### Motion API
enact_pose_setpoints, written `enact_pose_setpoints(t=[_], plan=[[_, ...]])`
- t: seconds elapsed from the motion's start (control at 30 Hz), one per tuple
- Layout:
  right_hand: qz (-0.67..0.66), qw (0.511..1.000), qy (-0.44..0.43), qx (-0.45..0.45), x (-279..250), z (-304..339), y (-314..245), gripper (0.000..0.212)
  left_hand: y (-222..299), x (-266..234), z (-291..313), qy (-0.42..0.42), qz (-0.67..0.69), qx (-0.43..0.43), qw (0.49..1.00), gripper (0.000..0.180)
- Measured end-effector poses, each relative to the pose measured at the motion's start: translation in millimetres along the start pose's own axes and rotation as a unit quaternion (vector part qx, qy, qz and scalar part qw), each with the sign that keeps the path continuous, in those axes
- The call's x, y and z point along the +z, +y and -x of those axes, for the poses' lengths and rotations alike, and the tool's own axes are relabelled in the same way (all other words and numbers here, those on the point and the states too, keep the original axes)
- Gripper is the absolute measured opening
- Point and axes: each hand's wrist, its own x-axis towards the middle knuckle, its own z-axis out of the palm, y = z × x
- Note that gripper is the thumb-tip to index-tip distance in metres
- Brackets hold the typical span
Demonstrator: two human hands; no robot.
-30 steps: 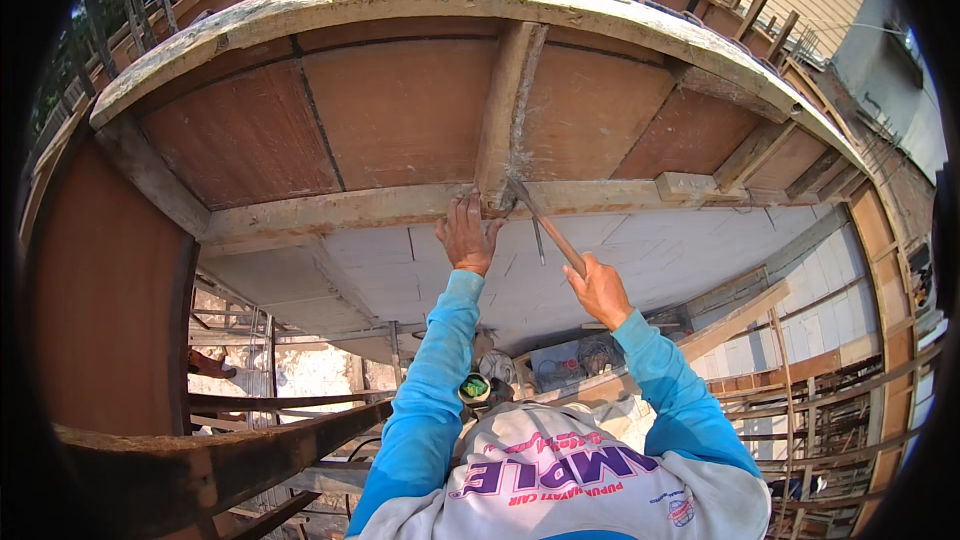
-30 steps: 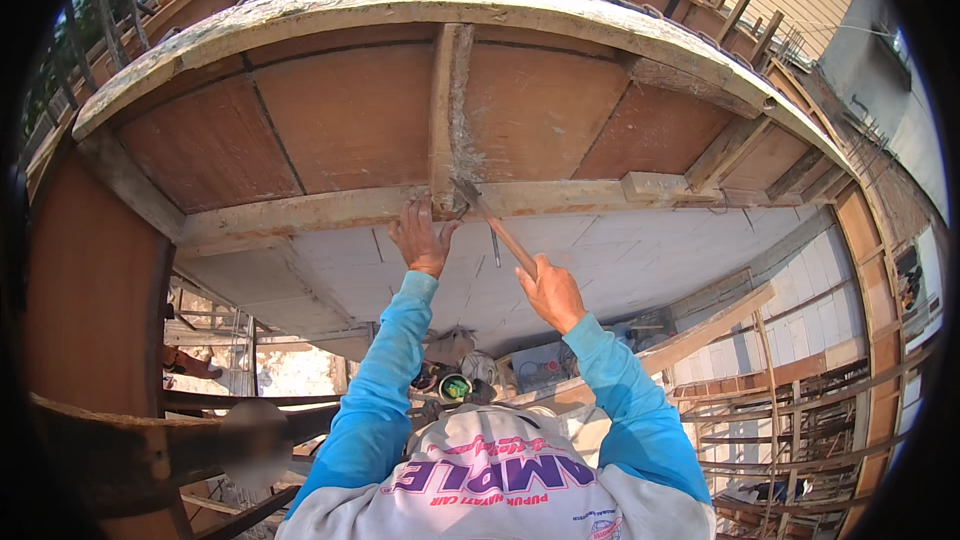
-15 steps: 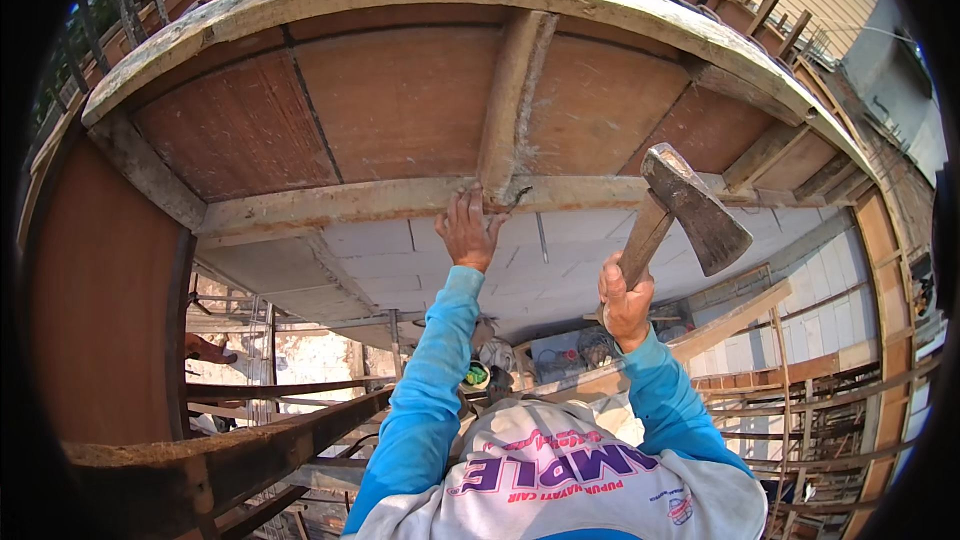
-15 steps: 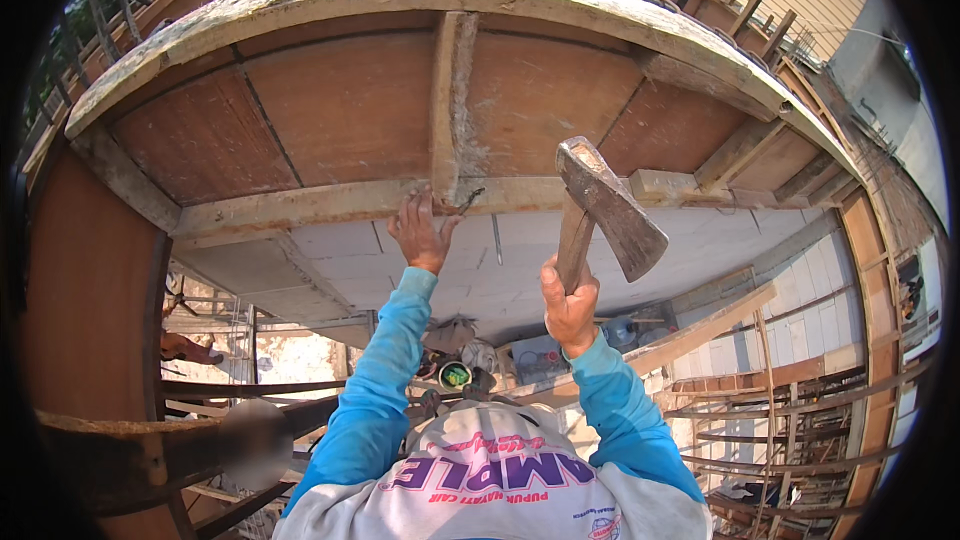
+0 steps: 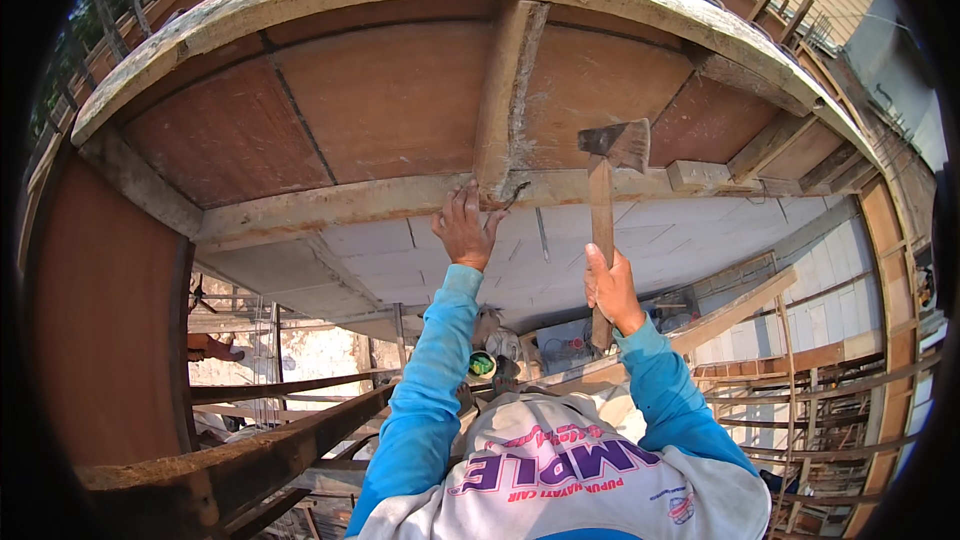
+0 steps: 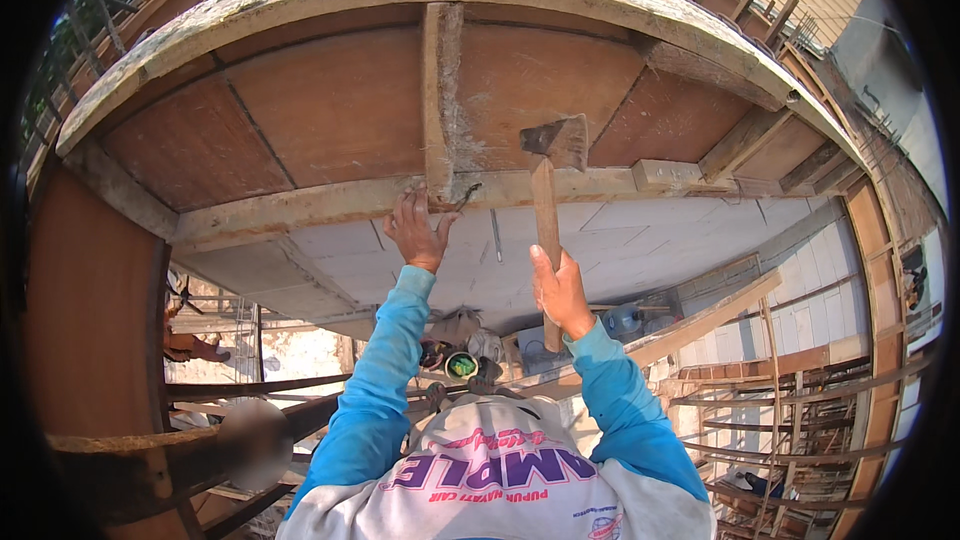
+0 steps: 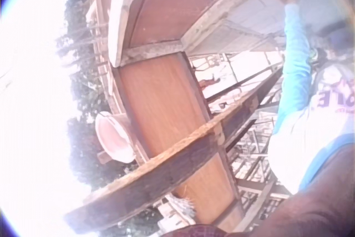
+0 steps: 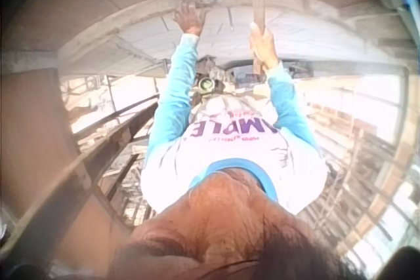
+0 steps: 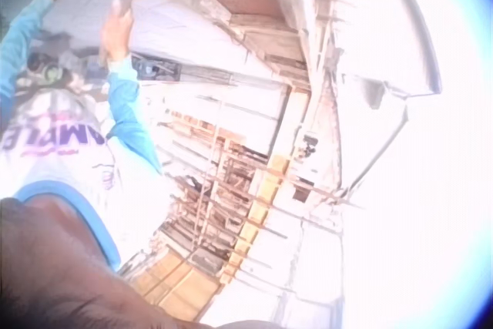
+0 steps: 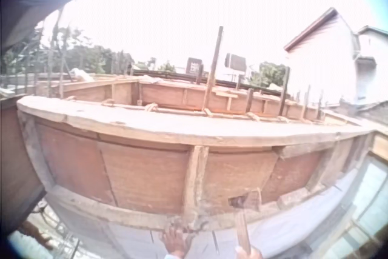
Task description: The person stands on a wooden framework at a construction site, using an axe to hammer nails and then cutting and twisting pieces of wire by hand to secure rebar components.
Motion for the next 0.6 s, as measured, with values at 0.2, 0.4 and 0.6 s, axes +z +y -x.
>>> enact_pose_setpoints(t=[0.2,0.4,0.6], plan=[[0.066,0.993,-0.055,0.081,-17.2,-1.6,-19.4,0.042,-5.7,-6.9,-5.1,-0.003,-0.003,-0.010,1.000,0.078],[-0.034,0.998,0.034,-0.041,-0.4,-17.2,4.5,0.038,-1.6,1.9,-0.1,0.013,0.016,-0.002,1.000,0.076],[0.029,0.995,-0.046,0.085,-11.2,-12.0,-25.3,0.037,-5.7,-6.2,-3.2,-0.004,-0.004,-0.013,1.000,0.077]])
